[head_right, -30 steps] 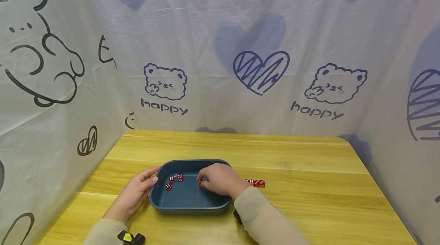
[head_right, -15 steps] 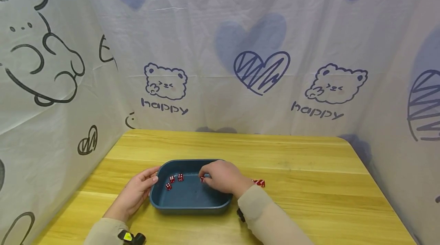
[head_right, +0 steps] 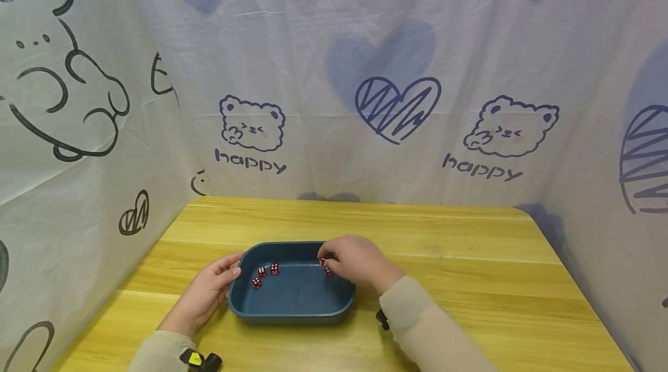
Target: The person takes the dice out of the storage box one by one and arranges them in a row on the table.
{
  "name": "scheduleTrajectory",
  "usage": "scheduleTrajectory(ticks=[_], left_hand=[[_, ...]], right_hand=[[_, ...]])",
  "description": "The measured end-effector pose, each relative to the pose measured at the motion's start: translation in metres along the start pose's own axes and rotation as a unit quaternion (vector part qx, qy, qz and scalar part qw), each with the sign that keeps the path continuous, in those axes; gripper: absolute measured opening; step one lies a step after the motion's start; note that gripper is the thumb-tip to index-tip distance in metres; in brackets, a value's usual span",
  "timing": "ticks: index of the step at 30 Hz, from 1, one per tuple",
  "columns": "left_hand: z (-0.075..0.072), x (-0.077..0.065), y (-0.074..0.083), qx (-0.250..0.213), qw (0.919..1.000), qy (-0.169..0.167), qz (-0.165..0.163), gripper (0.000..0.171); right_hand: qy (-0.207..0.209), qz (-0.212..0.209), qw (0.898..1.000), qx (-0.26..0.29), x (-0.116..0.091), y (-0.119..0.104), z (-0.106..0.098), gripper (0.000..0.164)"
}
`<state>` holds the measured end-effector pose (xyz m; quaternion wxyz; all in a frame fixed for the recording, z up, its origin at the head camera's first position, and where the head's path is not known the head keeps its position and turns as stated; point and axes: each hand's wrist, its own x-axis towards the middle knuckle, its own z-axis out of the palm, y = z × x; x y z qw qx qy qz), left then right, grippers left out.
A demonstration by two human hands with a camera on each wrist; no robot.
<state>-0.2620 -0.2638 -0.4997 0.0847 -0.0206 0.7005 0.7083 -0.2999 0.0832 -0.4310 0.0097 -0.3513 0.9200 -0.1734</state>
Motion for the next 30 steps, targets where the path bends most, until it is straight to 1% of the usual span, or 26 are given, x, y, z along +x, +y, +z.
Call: scheduleTrajectory(ticks=[3,7,11,18,21,30], left_hand=[[0.0,-0.001,0.001,-0.003,1.0,-0.002,0.0,0.047],[0.0,-0.001,0.003,-0.001,1.0,-0.01,0.0,0.049],[0.001,-0.002,0.004,0.0,1.0,-0.007,-0.002,0.048],[0.001,-0.003,0.005,0.002,1.0,-0.008,0.0,0.048],[0.001,-0.003,0.005,0.0,1.0,-0.008,0.0,0.048],[0.001,-0.001,0.001,-0.002,1.0,-0.004,0.005,0.046]], right_hand=[[0.003,0.009,1.0,0.003,-0.005,0.004,-0.006,0.018],[0.004,0.038,0.999,0.016,-0.013,0.01,-0.012,0.018],[0.008,0.057,0.998,0.027,-0.021,0.017,-0.018,0.018],[0.014,0.084,0.996,0.028,-0.036,0.033,-0.019,0.015],[0.019,0.091,0.995,0.032,-0.042,0.041,-0.019,0.015],[0.034,0.093,0.995,0.034,-0.066,0.065,-0.016,0.017]])
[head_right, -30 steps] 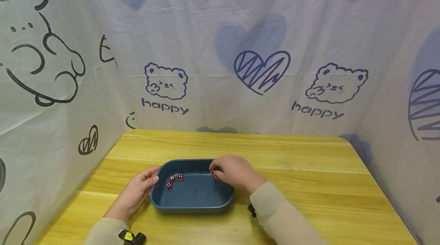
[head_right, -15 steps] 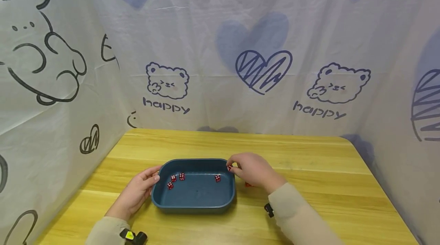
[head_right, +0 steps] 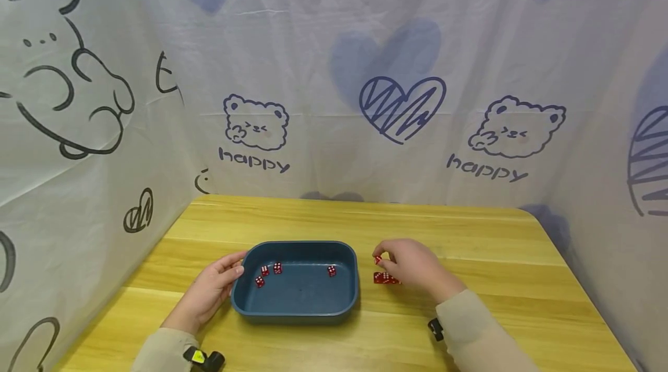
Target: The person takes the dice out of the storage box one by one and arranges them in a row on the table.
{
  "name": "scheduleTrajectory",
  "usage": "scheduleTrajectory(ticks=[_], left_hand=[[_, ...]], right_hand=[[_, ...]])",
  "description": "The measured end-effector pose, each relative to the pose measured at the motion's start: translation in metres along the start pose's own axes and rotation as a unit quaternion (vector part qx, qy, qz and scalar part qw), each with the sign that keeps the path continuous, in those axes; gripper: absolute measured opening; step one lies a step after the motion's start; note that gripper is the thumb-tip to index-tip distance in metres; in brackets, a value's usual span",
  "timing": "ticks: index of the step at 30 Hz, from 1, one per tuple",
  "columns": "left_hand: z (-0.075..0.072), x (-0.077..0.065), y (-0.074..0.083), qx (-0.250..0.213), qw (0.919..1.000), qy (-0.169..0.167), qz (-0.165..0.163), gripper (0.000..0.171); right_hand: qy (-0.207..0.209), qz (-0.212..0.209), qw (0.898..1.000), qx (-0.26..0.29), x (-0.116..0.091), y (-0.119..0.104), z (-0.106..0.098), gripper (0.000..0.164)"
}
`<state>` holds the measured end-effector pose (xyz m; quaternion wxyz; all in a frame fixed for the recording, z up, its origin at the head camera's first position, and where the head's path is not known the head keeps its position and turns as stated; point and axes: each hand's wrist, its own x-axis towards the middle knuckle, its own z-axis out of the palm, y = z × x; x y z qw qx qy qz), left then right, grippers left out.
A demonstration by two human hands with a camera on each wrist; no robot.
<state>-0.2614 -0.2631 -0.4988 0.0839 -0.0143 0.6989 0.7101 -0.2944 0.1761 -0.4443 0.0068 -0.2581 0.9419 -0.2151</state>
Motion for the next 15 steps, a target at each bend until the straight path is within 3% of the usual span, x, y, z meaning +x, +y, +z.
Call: scheduleTrajectory(ticks=[15], left_hand=[[-0.001,0.001,0.0,-0.003,1.0,-0.004,0.005,0.048]], right_hand=[[0.001,0.038,0.999,0.008,-0.019,0.025,0.0,0.017]])
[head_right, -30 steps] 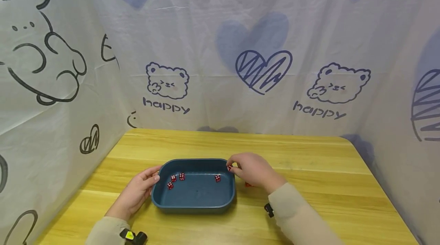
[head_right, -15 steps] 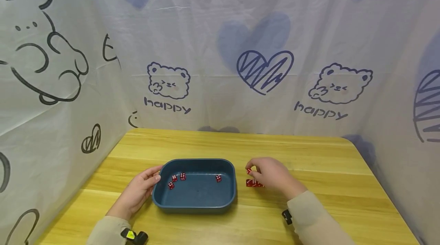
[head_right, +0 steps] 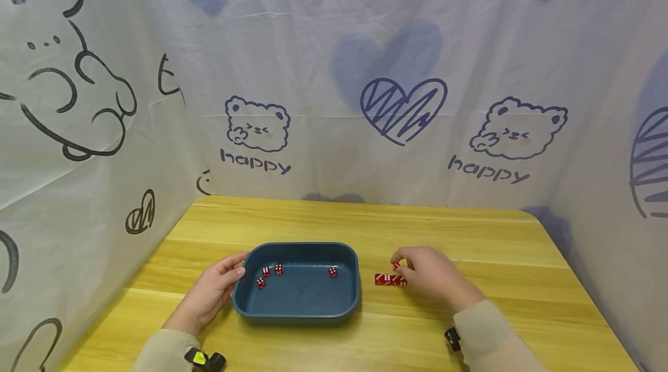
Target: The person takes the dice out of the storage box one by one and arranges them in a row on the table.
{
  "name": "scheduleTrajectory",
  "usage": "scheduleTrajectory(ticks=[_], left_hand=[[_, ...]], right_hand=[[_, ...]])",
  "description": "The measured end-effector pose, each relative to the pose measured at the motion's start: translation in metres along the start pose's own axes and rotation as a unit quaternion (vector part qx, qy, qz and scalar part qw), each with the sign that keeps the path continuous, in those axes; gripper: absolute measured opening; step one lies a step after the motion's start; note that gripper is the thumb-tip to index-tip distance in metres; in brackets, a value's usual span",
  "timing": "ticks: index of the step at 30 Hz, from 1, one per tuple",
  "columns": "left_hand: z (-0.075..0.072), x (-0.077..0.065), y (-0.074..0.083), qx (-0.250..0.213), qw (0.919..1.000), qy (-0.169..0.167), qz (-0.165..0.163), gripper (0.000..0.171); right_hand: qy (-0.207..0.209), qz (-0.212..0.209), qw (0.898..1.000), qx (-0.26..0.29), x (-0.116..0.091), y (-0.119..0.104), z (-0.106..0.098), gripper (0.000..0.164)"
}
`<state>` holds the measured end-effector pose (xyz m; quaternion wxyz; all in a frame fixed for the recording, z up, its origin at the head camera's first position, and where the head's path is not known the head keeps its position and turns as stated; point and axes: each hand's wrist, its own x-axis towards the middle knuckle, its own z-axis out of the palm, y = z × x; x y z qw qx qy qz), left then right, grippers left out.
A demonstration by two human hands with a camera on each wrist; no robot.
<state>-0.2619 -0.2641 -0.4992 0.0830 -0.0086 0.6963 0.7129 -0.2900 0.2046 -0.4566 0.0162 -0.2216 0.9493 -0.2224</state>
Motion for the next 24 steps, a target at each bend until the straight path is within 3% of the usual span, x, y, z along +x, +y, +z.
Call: scheduleTrajectory(ticks=[24], left_hand=[[0.001,-0.001,0.001,0.002,1.0,0.003,-0.003,0.047]], right_hand=[[-0.02,0.041,0.999,-0.006,-0.015,0.025,0.007,0.014]])
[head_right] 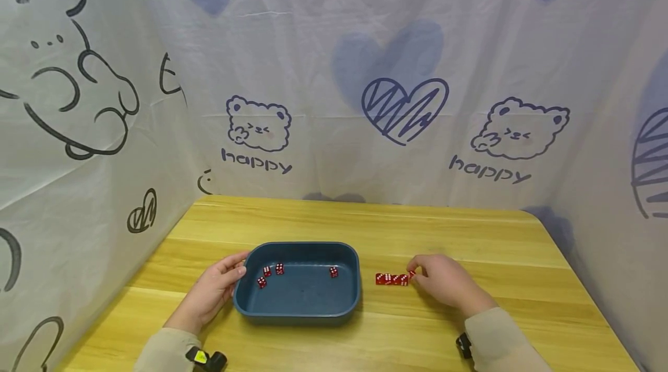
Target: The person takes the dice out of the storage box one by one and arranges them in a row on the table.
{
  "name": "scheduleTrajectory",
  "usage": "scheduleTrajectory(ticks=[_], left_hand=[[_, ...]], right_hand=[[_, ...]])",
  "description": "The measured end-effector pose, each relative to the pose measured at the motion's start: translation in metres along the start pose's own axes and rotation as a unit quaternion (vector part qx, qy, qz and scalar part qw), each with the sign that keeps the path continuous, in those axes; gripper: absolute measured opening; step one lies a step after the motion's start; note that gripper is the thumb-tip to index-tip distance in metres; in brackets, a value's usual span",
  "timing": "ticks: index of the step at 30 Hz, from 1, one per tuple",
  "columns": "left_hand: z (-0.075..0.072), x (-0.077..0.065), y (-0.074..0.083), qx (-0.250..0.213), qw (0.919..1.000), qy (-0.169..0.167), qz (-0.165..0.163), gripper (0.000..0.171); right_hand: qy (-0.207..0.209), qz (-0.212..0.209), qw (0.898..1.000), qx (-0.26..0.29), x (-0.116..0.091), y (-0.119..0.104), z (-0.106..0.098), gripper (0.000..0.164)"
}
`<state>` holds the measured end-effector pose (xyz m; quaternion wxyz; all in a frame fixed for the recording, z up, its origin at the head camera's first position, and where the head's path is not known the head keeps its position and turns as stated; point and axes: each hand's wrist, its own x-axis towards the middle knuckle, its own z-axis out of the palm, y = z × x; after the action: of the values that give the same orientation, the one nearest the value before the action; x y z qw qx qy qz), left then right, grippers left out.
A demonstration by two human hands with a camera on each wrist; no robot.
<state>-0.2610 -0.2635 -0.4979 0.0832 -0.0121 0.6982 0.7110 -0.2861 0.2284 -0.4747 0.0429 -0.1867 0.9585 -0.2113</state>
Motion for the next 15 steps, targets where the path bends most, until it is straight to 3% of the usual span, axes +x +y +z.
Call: scheduleTrajectory(ticks=[15], left_hand=[[0.0008,-0.0005,-0.0002,0.0,1.0,0.001,0.002,0.046]], right_hand=[[-0.011,-0.024,0.999,-0.02,-0.0006,0.0012,0.0029,0.012]])
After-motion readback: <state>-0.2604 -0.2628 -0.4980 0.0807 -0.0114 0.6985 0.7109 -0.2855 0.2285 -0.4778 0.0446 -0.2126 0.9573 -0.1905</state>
